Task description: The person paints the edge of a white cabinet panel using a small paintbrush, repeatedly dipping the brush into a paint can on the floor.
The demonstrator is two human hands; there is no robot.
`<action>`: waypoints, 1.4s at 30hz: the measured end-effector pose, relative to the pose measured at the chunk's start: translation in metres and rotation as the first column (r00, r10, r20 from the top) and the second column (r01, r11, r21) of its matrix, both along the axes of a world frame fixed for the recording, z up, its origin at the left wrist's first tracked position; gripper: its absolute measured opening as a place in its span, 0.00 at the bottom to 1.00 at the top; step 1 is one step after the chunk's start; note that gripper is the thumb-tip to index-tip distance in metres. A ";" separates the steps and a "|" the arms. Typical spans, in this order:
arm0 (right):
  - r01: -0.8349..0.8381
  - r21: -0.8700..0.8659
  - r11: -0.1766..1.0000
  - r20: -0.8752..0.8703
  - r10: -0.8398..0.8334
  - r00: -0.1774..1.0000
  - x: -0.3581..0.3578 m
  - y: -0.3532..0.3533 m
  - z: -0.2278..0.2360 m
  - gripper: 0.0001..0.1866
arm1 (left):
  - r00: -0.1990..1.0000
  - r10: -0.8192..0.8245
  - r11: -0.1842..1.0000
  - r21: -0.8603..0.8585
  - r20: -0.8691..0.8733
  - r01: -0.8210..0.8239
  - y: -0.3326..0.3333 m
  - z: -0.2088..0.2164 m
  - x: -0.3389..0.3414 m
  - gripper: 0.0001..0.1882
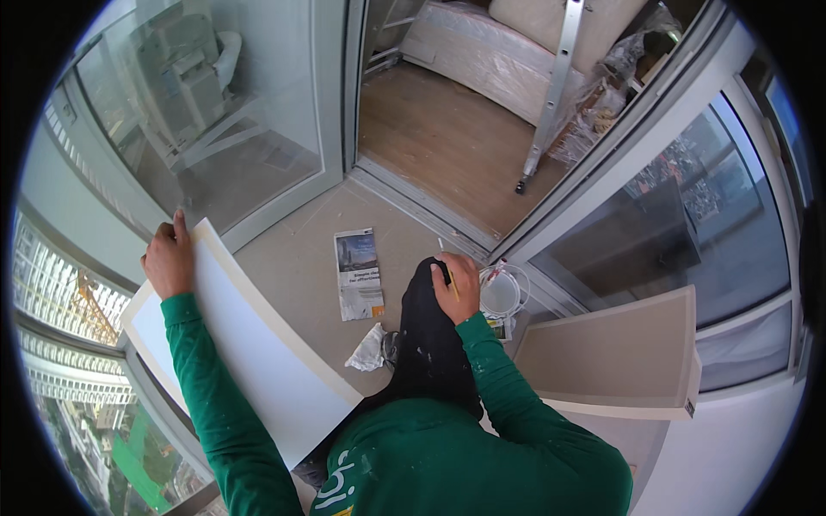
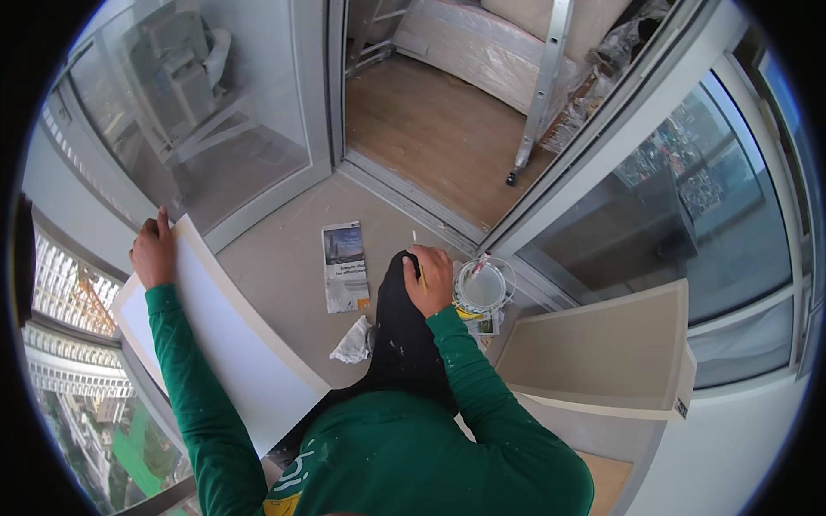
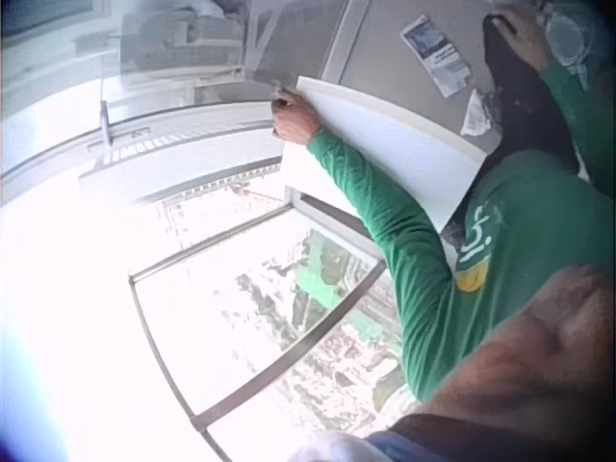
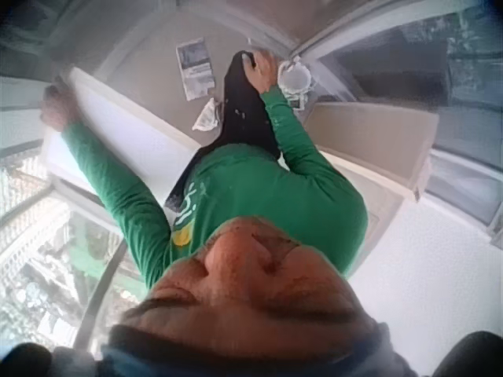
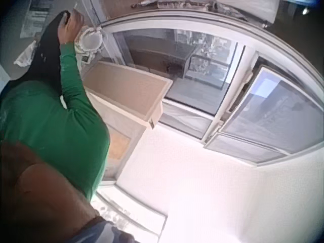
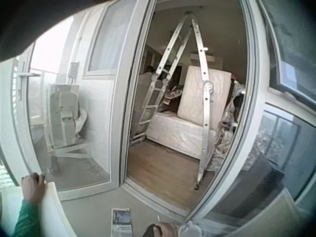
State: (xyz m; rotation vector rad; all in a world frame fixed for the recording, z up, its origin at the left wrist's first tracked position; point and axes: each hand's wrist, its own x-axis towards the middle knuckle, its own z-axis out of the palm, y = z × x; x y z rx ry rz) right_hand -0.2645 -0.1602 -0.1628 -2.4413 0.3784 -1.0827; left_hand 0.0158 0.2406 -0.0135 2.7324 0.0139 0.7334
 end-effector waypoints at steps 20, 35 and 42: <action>0.167 0.876 0.452 0.013 -0.370 0.929 -0.126 -0.128 -0.058 0.06 | 0.984 -0.154 0.982 0.095 -0.092 0.162 0.036 -0.027 0.032 0.36; 0.377 0.318 0.870 -0.932 0.214 0.293 -0.081 -0.258 -0.223 0.15 | 0.970 0.032 0.991 0.136 -0.243 0.001 0.074 -0.033 0.028 0.38; 0.753 0.453 0.478 -0.877 0.087 0.473 -0.053 -0.242 -0.246 0.17 | 0.962 0.059 0.996 0.079 -0.266 -0.039 0.109 -0.036 0.025 0.37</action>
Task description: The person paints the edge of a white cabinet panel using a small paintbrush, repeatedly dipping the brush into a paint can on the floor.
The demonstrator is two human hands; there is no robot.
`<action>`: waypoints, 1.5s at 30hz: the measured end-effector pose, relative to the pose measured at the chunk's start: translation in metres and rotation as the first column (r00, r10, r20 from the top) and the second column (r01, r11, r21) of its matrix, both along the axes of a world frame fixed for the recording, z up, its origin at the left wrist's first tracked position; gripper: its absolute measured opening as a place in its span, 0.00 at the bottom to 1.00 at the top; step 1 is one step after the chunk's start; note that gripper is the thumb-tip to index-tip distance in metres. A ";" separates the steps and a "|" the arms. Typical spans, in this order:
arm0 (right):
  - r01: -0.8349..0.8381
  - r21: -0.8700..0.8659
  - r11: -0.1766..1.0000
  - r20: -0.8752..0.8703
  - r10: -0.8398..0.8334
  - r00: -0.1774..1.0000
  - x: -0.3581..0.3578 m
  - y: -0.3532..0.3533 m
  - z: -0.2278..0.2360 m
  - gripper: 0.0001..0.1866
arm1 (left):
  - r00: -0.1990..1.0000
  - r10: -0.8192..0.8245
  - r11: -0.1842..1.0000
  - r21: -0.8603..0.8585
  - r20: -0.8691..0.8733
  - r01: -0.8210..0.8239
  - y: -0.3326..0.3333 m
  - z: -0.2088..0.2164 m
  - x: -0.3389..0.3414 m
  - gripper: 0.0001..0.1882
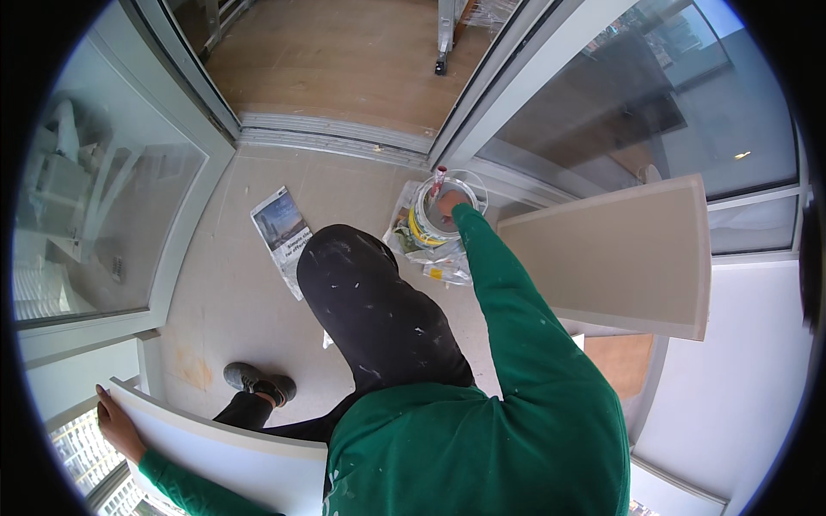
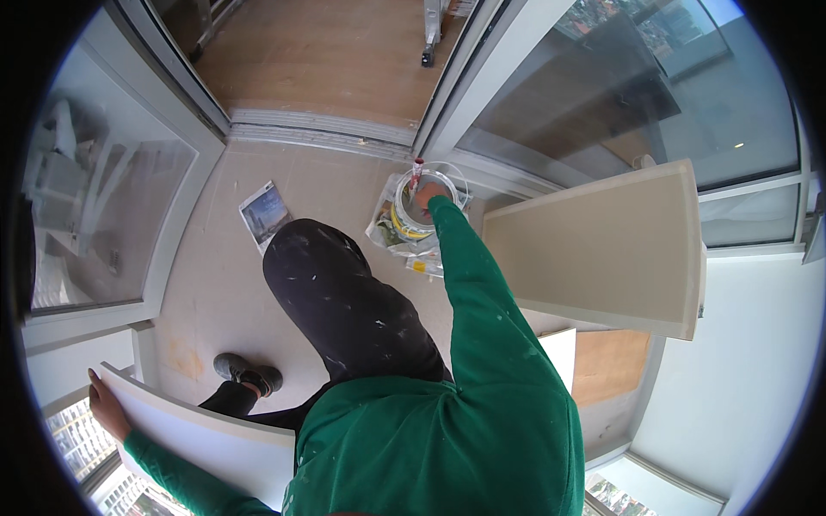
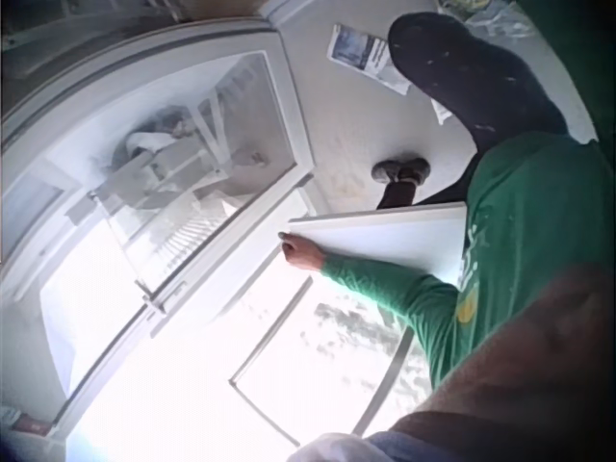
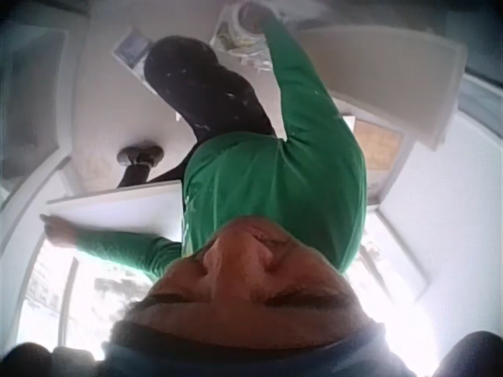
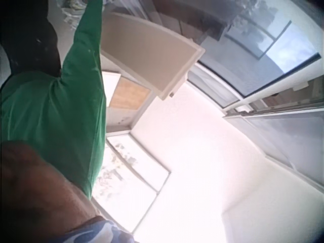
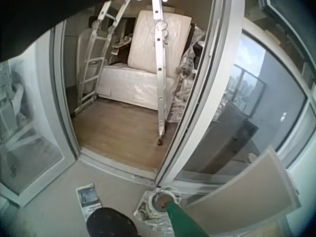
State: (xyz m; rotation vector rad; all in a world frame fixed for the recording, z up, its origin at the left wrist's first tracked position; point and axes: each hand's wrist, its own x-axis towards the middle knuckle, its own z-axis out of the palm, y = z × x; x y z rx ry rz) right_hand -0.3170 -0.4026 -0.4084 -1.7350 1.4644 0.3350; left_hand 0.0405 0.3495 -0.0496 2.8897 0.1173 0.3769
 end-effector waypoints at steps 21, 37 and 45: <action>-0.027 -0.004 1.000 0.019 0.027 0.999 -0.013 -0.010 -0.034 0.18 | 0.999 0.026 0.996 -0.087 -0.021 -0.028 -0.013 0.006 0.001 0.38; -0.142 -0.122 0.982 -0.046 0.137 0.989 -0.026 -0.024 -0.069 0.19 | 0.999 0.007 0.993 -0.118 0.034 -0.003 -0.004 0.003 0.001 0.37; -0.106 -0.086 0.991 -0.047 0.103 0.994 -0.017 -0.019 -0.058 0.19 | 0.999 0.022 0.995 -0.096 0.046 -0.017 -0.003 0.003 0.002 0.37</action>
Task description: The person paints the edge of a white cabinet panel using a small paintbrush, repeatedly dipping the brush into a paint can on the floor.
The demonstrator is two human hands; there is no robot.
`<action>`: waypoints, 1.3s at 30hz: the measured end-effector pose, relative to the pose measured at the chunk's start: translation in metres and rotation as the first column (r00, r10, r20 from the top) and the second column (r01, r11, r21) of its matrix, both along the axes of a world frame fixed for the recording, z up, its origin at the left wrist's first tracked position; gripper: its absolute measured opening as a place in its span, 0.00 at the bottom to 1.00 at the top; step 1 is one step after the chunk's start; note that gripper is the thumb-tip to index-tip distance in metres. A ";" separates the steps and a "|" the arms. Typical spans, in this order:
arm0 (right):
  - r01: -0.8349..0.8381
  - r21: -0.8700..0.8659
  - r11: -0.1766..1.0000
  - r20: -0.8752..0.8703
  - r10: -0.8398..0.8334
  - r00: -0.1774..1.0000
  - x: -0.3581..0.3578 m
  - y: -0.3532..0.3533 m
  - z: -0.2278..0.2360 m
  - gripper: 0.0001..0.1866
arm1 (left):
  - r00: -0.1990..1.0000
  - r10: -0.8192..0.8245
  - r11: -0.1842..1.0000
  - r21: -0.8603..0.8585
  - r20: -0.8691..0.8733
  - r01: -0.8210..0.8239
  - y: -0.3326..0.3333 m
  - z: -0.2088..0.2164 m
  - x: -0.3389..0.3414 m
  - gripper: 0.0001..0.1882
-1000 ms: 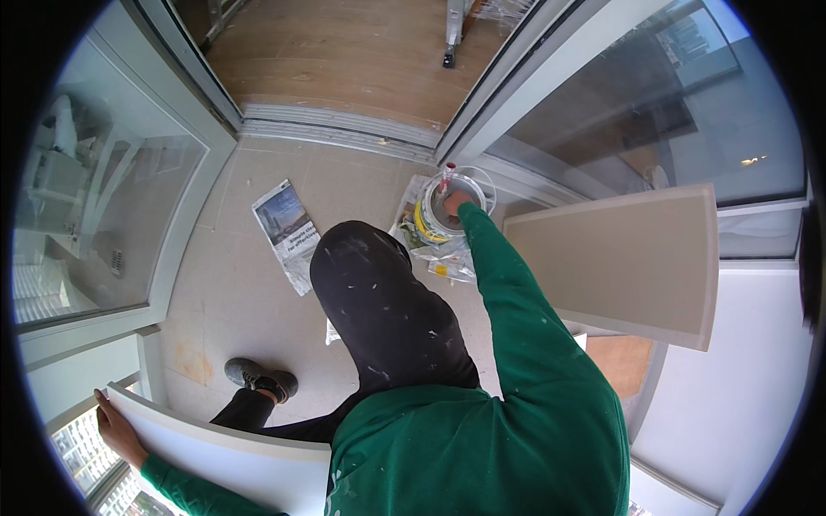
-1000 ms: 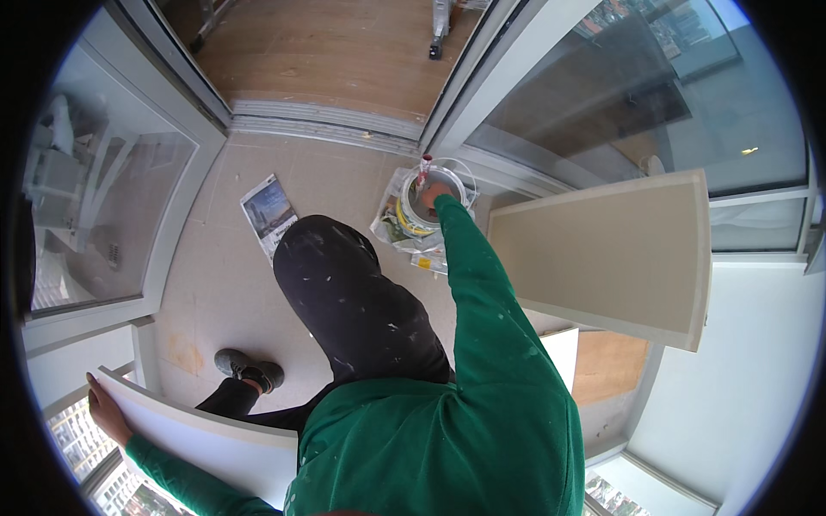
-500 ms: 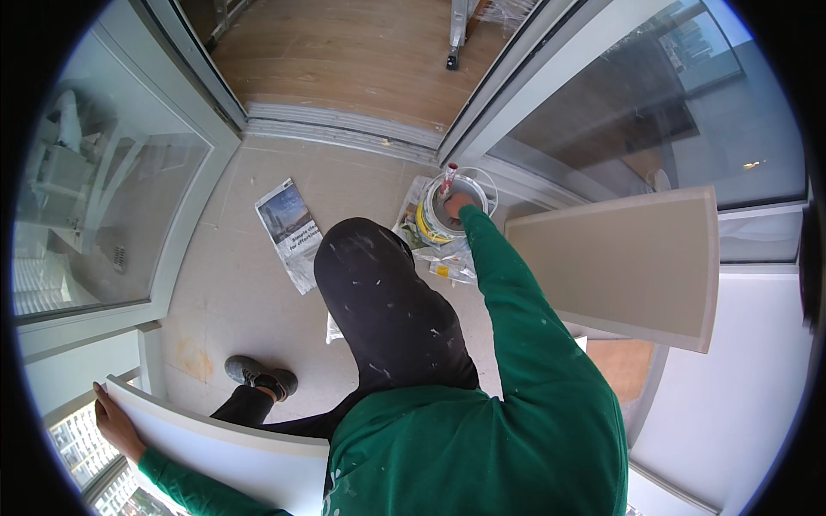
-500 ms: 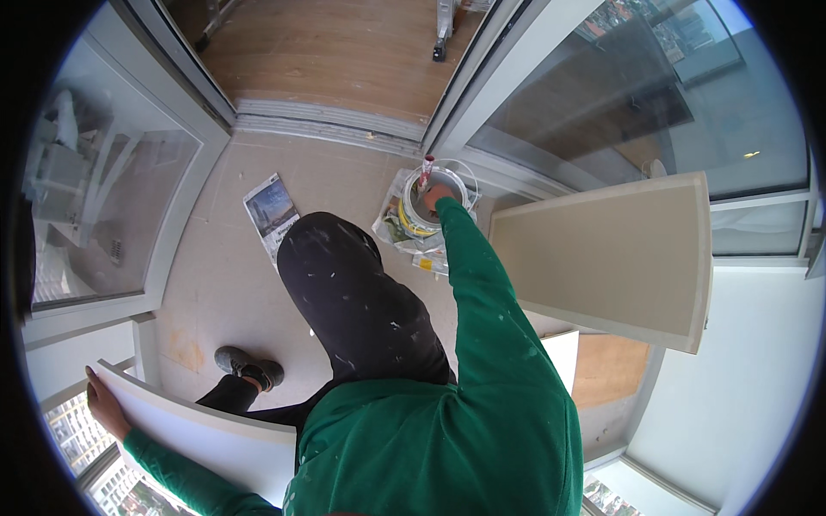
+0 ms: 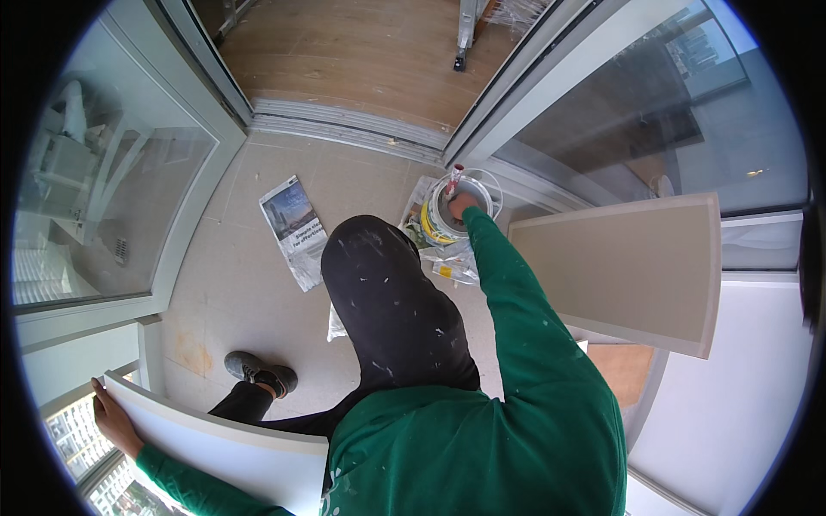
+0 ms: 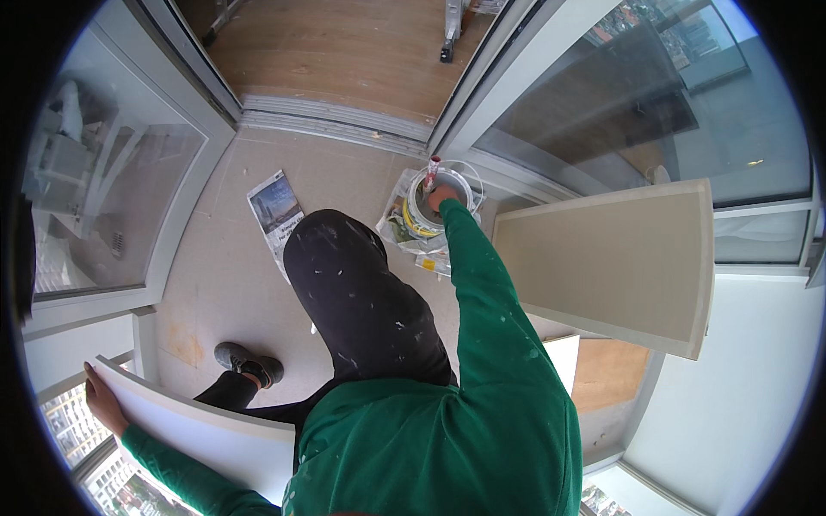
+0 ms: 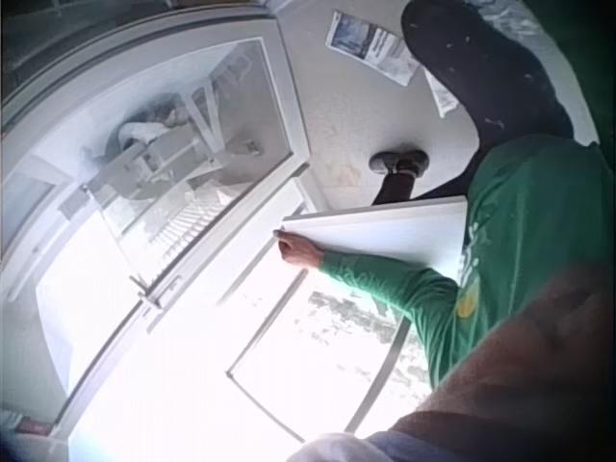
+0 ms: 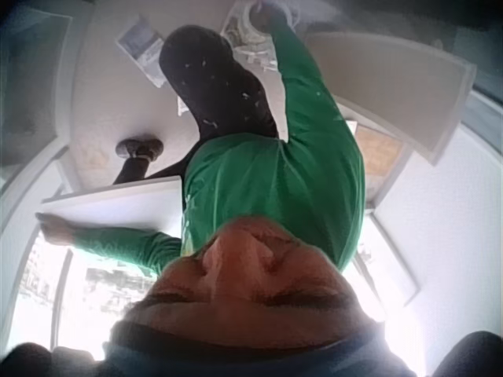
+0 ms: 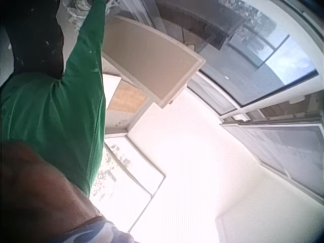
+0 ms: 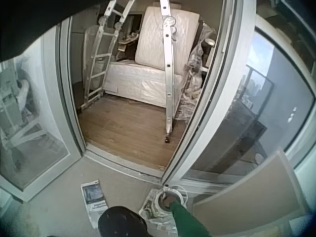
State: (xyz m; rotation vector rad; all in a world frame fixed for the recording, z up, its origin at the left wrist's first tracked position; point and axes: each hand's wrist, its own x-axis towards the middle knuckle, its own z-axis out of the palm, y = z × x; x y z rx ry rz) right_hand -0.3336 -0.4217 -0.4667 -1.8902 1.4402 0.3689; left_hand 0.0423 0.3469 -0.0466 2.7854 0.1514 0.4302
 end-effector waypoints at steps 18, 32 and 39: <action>0.301 0.185 0.936 0.557 -0.352 0.753 -0.075 0.037 0.125 0.10 | 0.998 0.017 0.997 -0.071 -0.058 -0.022 0.018 0.013 0.035 0.39; -0.038 -0.279 0.959 0.509 0.182 0.841 -0.108 0.082 0.131 0.05 | 0.994 -0.039 0.998 -0.049 0.098 0.044 -0.081 0.048 0.017 0.34; 0.182 -0.032 0.983 0.606 -0.126 0.786 -0.106 0.078 0.160 0.03 | 1.000 -0.023 0.991 -0.135 0.010 0.024 -0.068 0.051 0.011 0.34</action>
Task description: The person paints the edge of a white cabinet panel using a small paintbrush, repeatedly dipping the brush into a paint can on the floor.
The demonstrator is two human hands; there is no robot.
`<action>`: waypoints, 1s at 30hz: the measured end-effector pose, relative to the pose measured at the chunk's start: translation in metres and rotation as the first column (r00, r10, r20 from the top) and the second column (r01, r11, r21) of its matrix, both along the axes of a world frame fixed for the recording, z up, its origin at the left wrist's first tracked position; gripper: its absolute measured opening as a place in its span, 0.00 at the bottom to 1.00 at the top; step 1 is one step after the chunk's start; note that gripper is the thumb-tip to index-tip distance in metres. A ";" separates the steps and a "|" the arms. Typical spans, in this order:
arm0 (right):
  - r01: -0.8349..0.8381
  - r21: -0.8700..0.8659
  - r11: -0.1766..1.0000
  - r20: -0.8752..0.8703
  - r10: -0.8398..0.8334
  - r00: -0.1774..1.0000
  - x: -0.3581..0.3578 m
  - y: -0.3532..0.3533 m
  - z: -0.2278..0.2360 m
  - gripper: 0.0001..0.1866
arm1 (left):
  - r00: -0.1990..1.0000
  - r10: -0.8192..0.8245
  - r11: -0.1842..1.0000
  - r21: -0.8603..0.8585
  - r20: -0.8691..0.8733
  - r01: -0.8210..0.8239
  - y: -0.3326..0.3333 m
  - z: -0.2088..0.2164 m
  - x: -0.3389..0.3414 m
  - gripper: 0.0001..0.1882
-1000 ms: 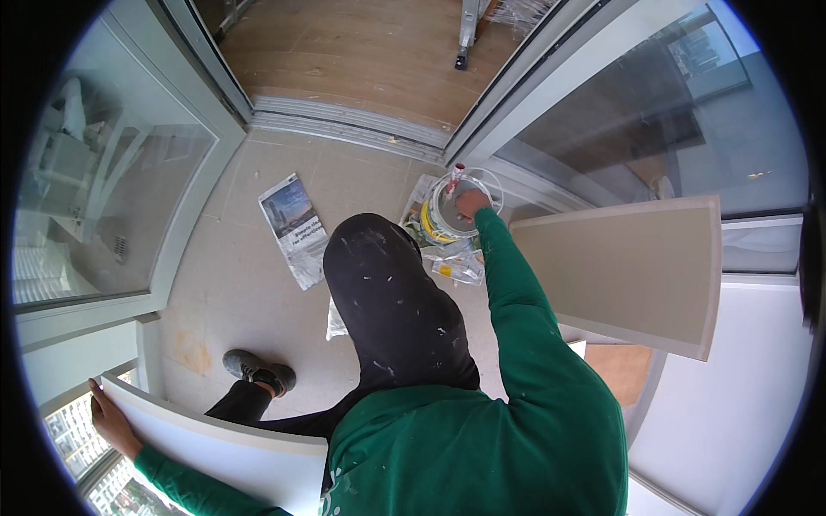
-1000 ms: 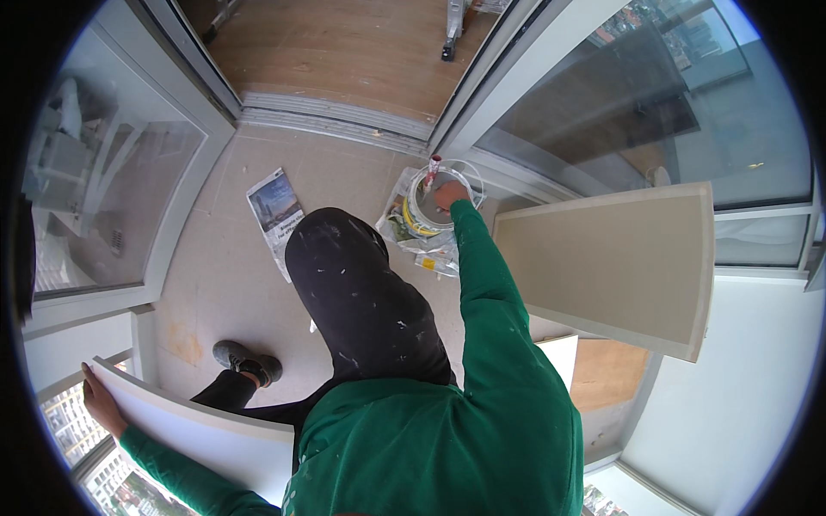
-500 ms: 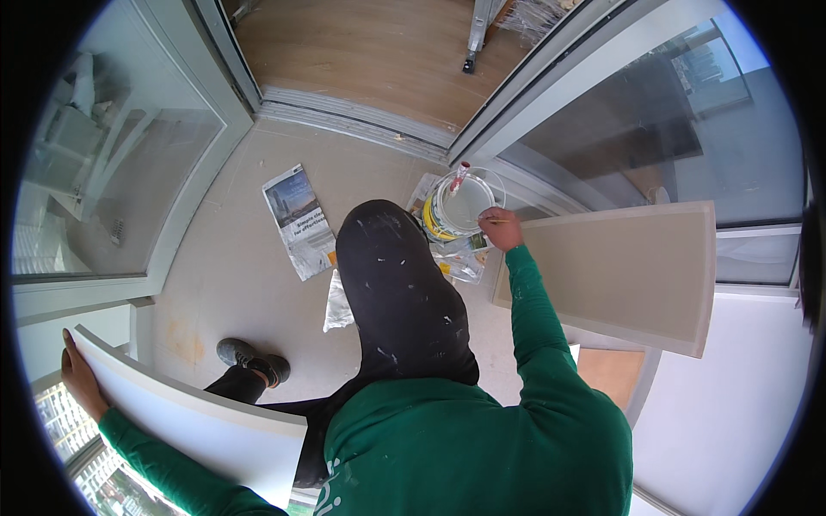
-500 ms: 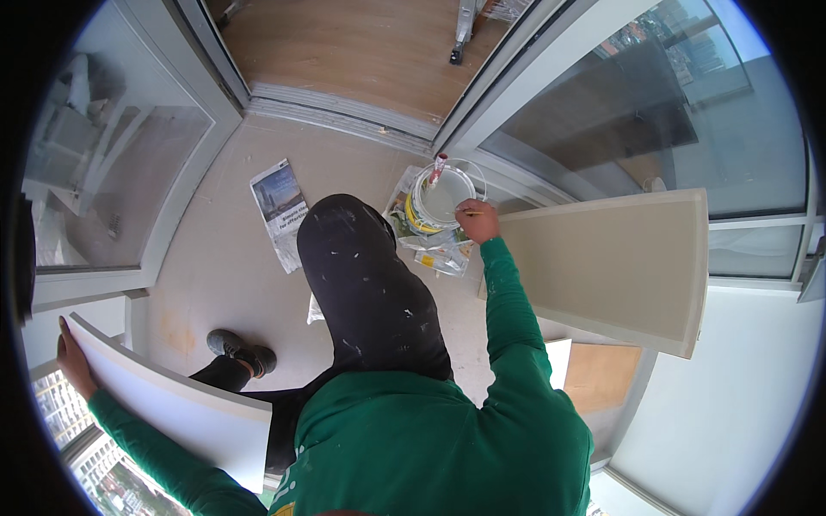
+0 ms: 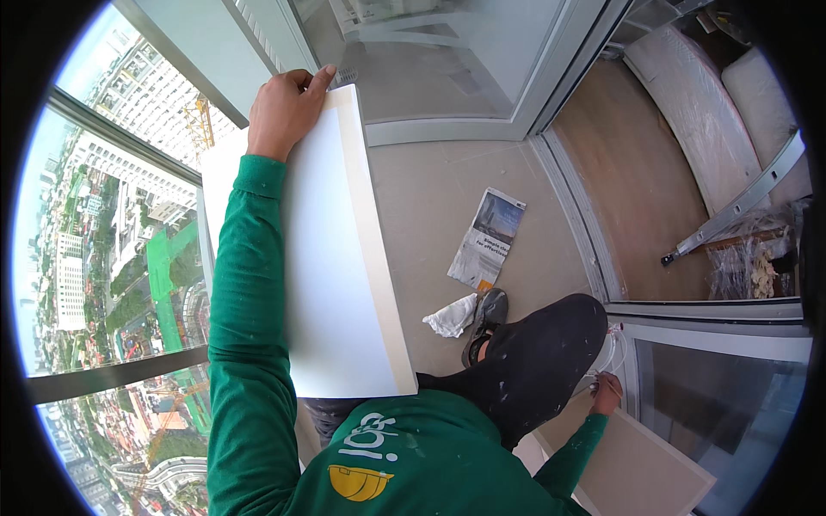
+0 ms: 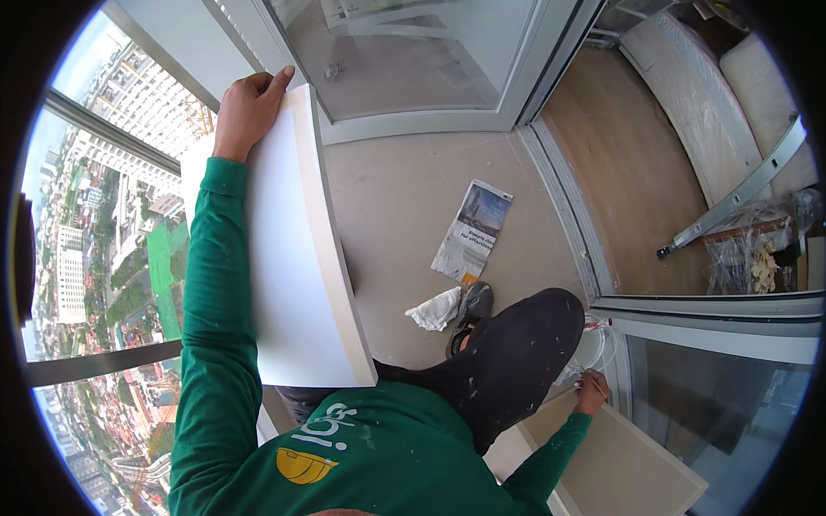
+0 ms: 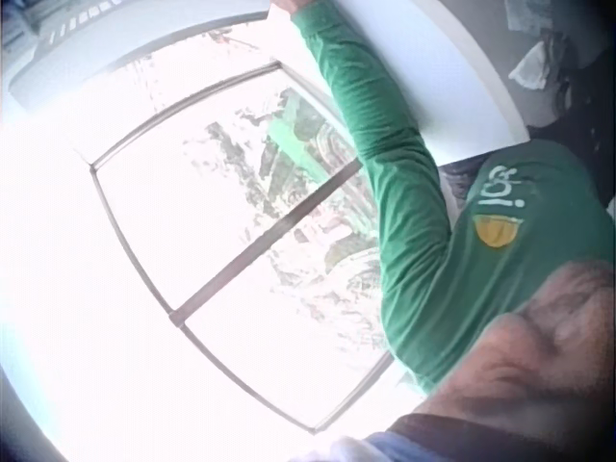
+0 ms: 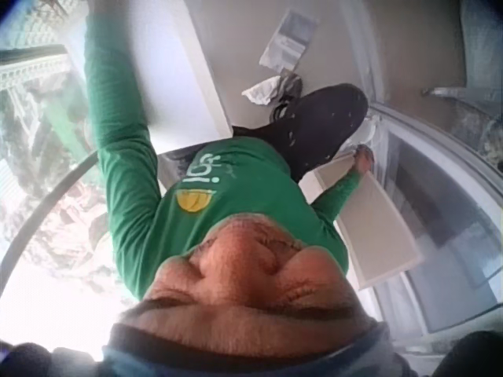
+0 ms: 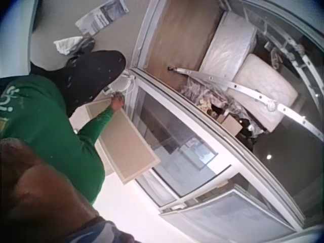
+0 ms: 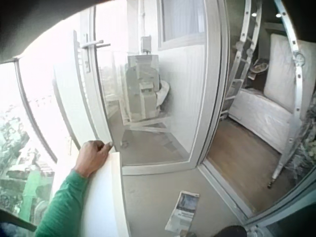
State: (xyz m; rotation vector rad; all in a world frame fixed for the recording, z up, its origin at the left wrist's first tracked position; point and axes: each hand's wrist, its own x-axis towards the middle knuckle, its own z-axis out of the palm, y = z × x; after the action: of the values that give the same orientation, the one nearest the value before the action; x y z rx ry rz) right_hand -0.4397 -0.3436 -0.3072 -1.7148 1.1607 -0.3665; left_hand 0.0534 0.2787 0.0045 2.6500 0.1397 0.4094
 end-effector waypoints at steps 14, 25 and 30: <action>-0.886 0.069 0.459 0.988 0.093 0.125 0.244 0.085 0.302 0.10 | 0.993 -0.075 0.997 -0.005 0.096 0.076 -0.013 -0.004 -0.008 0.34; -0.977 -0.145 0.157 0.795 0.607 -0.020 0.354 0.282 0.309 0.09 | 0.982 -0.119 0.990 0.089 0.146 0.107 -0.018 -0.009 -0.014 0.31; -0.994 0.018 0.107 0.823 0.564 0.075 0.366 0.311 0.290 0.08 | 0.982 -0.112 0.988 0.120 0.154 0.094 -0.014 -0.011 -0.015 0.31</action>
State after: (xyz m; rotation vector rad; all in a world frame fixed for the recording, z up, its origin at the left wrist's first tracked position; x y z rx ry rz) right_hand -0.0738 -0.0322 -0.0175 -1.1606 -0.4727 0.2196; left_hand 0.0379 0.2645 -0.0065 2.7056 -0.0730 0.6090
